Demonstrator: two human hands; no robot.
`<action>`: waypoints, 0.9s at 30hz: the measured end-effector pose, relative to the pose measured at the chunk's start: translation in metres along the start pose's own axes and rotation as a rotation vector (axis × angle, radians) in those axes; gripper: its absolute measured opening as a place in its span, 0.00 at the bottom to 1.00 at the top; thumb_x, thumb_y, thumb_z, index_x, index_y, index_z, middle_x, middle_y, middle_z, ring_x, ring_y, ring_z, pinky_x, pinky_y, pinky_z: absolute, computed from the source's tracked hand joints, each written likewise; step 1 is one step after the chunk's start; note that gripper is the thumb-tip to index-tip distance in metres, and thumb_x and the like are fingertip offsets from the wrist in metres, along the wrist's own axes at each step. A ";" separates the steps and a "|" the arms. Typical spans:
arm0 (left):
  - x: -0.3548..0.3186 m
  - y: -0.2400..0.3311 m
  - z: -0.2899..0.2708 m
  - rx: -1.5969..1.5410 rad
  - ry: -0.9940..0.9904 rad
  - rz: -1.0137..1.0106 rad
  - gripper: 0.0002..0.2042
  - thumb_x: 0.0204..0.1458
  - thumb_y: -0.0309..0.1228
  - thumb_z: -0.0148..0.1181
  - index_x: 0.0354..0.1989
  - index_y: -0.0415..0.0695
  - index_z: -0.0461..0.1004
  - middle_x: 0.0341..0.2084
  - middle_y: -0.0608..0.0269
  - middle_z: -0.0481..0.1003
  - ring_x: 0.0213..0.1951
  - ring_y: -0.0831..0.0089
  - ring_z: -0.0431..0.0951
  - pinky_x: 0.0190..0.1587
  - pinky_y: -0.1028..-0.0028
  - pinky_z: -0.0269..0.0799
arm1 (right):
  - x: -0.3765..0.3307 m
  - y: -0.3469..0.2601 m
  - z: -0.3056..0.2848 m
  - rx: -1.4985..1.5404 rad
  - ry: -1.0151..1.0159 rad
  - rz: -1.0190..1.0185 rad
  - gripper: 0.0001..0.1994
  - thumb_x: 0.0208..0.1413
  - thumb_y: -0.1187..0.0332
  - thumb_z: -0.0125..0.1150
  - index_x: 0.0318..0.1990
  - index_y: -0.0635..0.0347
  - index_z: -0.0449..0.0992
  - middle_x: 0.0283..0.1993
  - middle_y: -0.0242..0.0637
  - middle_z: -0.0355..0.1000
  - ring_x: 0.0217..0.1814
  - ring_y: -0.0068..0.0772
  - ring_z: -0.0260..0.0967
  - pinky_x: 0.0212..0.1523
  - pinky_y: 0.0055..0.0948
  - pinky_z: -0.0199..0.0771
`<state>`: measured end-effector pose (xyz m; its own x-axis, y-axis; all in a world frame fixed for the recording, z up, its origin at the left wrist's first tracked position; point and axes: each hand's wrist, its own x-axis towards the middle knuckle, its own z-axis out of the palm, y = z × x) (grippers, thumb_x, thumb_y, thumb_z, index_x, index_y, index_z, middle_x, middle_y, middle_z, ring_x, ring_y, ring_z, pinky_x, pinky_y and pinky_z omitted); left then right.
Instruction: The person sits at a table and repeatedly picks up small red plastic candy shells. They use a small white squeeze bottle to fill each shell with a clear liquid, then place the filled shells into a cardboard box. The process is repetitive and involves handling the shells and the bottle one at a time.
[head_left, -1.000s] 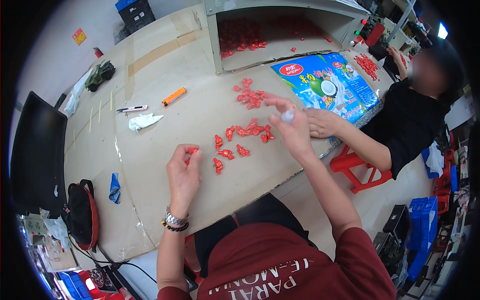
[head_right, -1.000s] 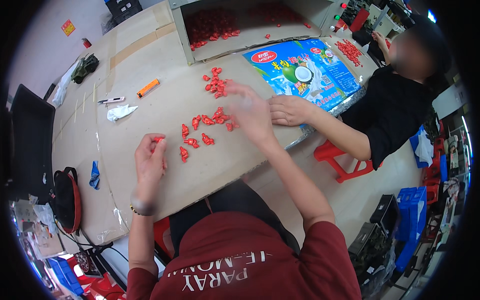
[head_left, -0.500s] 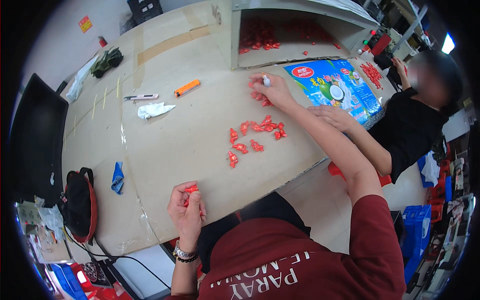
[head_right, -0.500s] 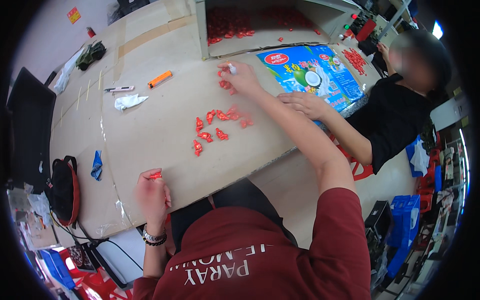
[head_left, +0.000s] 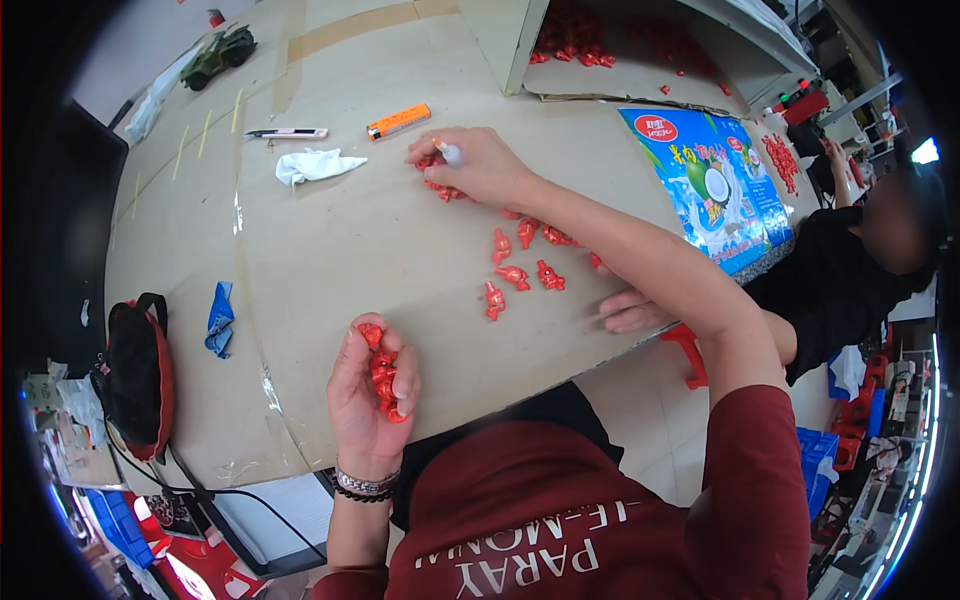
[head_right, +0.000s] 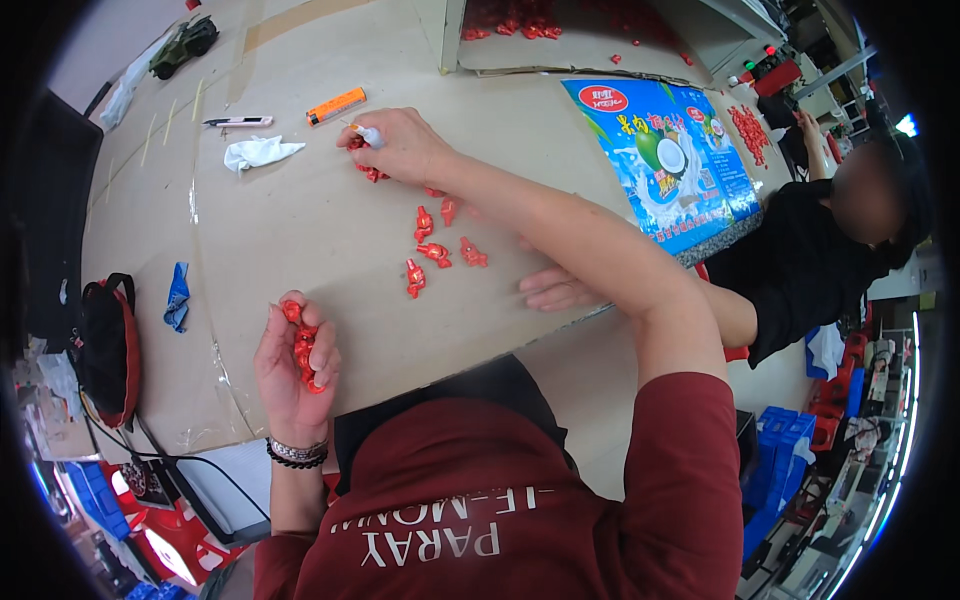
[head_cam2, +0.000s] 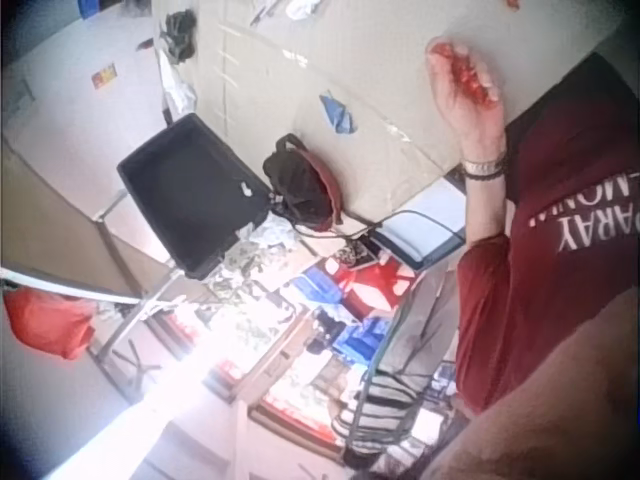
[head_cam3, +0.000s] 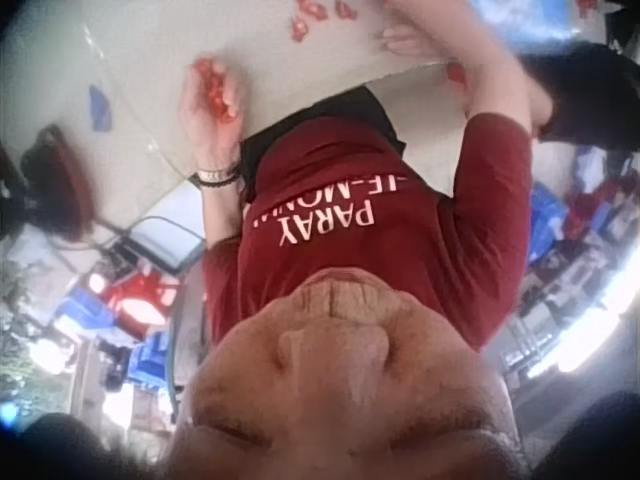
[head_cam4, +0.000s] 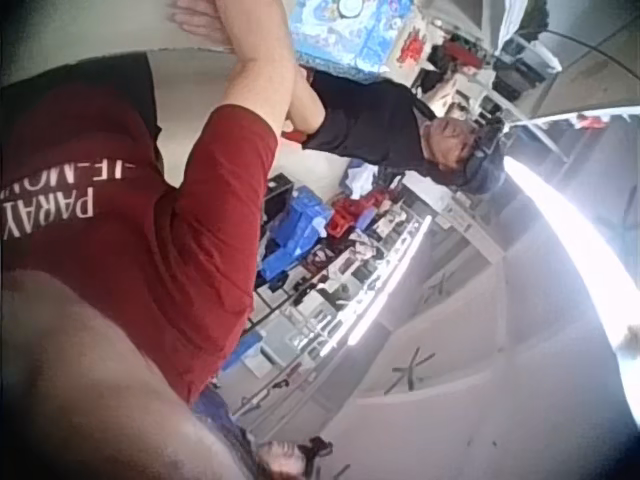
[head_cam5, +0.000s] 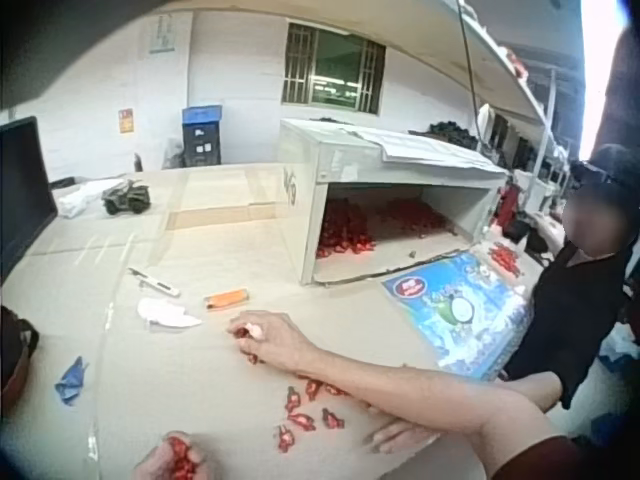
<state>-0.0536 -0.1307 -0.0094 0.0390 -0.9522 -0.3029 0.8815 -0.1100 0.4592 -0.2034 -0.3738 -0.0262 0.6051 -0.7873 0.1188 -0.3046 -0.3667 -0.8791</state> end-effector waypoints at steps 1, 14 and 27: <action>0.001 -0.001 0.001 -0.008 0.013 -0.019 0.12 0.64 0.38 0.43 0.41 0.42 0.66 0.30 0.62 0.71 0.17 0.77 0.65 0.11 0.81 0.60 | 0.000 0.003 0.002 0.007 0.004 -0.009 0.11 0.52 0.78 0.58 0.44 0.64 0.77 0.42 0.31 0.75 0.37 0.16 0.70 0.39 0.19 0.74; 0.006 -0.008 -0.002 0.157 -0.039 0.025 0.10 0.62 0.34 0.49 0.43 0.41 0.68 0.27 0.63 0.71 0.15 0.77 0.65 0.12 0.81 0.60 | -0.057 -0.081 -0.033 0.179 0.096 -0.104 0.09 0.56 0.75 0.58 0.44 0.64 0.76 0.47 0.35 0.74 0.46 0.19 0.70 0.42 0.20 0.72; 0.005 -0.015 -0.013 0.131 -0.142 0.070 0.13 0.63 0.37 0.48 0.47 0.40 0.68 0.25 0.64 0.66 0.16 0.79 0.64 0.11 0.82 0.59 | -0.156 -0.067 -0.085 0.358 0.537 -0.132 0.12 0.56 0.74 0.56 0.47 0.65 0.75 0.54 0.42 0.72 0.56 0.29 0.68 0.58 0.31 0.66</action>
<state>-0.0607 -0.1304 -0.0290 0.0236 -0.9884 -0.1499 0.8095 -0.0691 0.5830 -0.3404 -0.2687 0.0533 0.1413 -0.9188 0.3685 0.0665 -0.3625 -0.9296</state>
